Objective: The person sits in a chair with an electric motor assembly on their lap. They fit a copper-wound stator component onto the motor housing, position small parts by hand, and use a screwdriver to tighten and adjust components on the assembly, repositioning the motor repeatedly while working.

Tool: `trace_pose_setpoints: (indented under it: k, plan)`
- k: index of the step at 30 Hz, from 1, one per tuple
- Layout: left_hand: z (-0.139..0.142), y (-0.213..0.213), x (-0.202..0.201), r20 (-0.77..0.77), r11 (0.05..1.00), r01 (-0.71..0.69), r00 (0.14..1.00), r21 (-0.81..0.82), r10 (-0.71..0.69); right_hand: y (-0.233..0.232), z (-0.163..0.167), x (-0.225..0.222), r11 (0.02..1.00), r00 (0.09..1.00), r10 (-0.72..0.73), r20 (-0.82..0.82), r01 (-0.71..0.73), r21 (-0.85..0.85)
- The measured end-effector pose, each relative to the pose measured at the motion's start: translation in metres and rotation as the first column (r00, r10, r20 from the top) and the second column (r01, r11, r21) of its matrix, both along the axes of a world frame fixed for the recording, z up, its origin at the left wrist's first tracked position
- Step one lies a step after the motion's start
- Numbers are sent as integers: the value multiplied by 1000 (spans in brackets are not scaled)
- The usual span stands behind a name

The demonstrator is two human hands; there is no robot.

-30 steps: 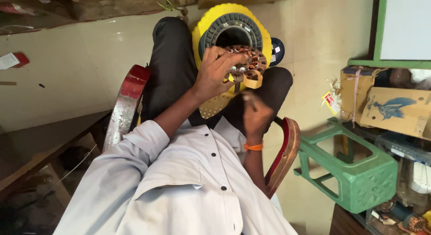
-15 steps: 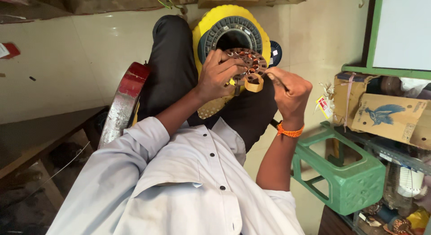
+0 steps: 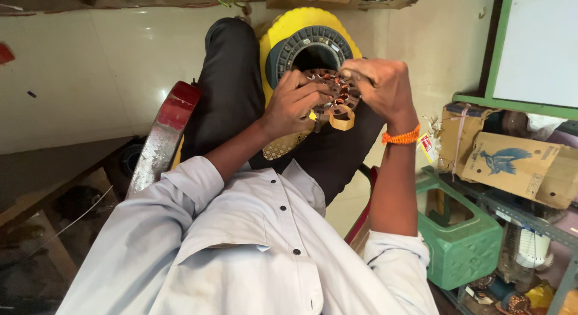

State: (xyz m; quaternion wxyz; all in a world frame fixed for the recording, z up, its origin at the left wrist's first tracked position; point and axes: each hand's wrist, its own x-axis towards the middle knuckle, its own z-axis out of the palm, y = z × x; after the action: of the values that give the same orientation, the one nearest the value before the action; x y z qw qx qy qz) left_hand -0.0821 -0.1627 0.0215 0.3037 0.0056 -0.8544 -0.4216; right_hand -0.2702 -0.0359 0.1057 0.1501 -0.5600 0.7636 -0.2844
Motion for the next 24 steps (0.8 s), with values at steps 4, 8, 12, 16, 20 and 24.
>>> trace_pose_setpoints:
  k: [4, 8, 12, 16, 20, 24]
  plan:
    - [1, -19, 6, 54, 939, 196, 974, 284, -219, -12, -13, -6, 996, 995, 86, 42, -86, 2]
    - [7, -30, 4, -64, 560, 302, 913, 771, -403, -19, -8, -4, 995, 995, 99, 29, -99, 10]
    - [18, -23, -14, -8, 672, 192, 964, 715, -267, -14, 16, 7, 1000, 1000, -11, -1, 11, 10]
    - [21, -30, -16, 32, 562, 259, 890, 786, -456, -5, 35, 38, 982, 981, -188, 48, 187, 38]
    - [16, -43, -13, 24, 546, 304, 859, 781, -512, 10, 49, 64, 959, 951, -282, 124, 276, 63]
    - [10, -49, -21, -61, 665, 464, 843, 585, -535, 28, 60, 71, 882, 893, -438, 99, 405, 242]
